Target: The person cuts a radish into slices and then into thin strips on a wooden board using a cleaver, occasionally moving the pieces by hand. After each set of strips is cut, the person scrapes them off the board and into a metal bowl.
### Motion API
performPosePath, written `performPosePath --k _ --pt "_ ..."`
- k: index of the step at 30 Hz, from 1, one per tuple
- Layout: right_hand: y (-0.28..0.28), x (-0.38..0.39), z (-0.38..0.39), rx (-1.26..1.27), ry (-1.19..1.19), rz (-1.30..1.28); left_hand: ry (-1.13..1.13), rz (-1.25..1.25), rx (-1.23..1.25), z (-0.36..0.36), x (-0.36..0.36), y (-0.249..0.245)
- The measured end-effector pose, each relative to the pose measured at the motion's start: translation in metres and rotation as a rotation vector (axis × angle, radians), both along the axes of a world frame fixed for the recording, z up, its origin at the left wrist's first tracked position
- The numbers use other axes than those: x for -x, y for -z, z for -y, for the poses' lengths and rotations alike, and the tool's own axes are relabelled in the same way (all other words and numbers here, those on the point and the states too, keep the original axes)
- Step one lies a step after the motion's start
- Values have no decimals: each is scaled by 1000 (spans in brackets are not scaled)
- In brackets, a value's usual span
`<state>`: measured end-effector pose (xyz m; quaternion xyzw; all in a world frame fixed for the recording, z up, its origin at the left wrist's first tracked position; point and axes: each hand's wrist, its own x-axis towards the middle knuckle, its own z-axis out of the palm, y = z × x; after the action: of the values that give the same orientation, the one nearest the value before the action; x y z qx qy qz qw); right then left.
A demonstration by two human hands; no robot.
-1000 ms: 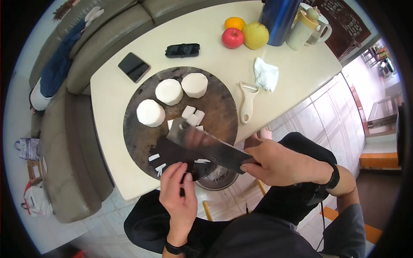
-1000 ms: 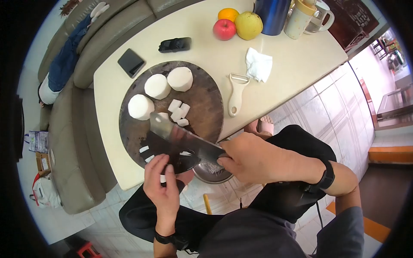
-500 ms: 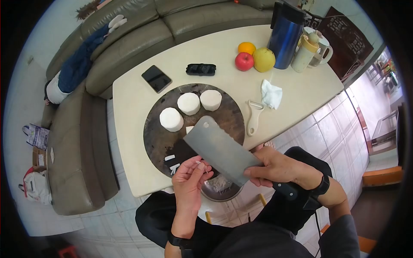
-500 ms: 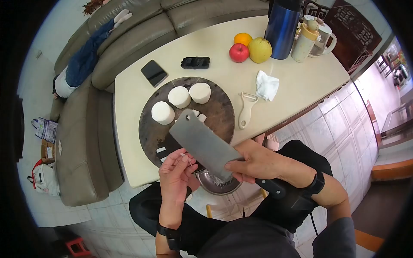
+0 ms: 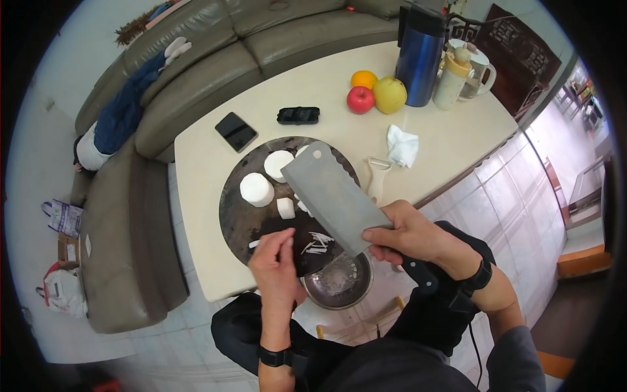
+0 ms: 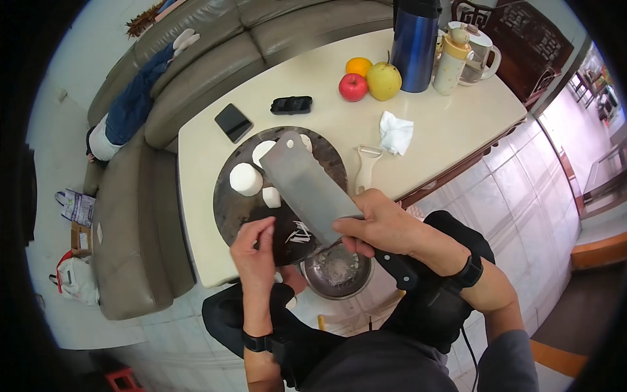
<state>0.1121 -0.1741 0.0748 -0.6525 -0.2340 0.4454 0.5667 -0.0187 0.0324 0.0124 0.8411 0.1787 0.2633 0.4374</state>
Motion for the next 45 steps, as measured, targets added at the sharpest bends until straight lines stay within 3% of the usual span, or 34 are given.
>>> performPosePath --k 2,4,6,11,20,22,28,31,38,40,42,45 --pt "-1 0 2 2 6 3 -107 5 -188 -20 7 -1" --pt "-1 0 3 66 -4 40 -137 -89 -156 -33 20 2" --pt "4 1 6 45 -24 42 -145 -254 -339 -37 27 4" --pt "0 5 1 43 -48 34 -107 -267 -334 -39 27 10" --pt "0 9 0 145 -153 56 -153 -193 -523 -37 15 11" --pt "-3 11 -1 169 -132 99 -126 -64 -579 -36 10 15" --pt "10 13 1 213 -174 100 -21 3 -645 -37 6 37" --pt "9 15 0 153 -172 146 -65 19 -672 -38 9 36" --pt "11 17 -1 180 -176 203 -132 139 -562 -38 13 37" --pt "16 20 0 137 -156 392 30 136 -734 -27 17 33" --pt "17 21 2 119 -188 498 189 185 -728 -8 23 36" --pt "14 26 8 173 -267 613 246 128 -701 4 31 45"
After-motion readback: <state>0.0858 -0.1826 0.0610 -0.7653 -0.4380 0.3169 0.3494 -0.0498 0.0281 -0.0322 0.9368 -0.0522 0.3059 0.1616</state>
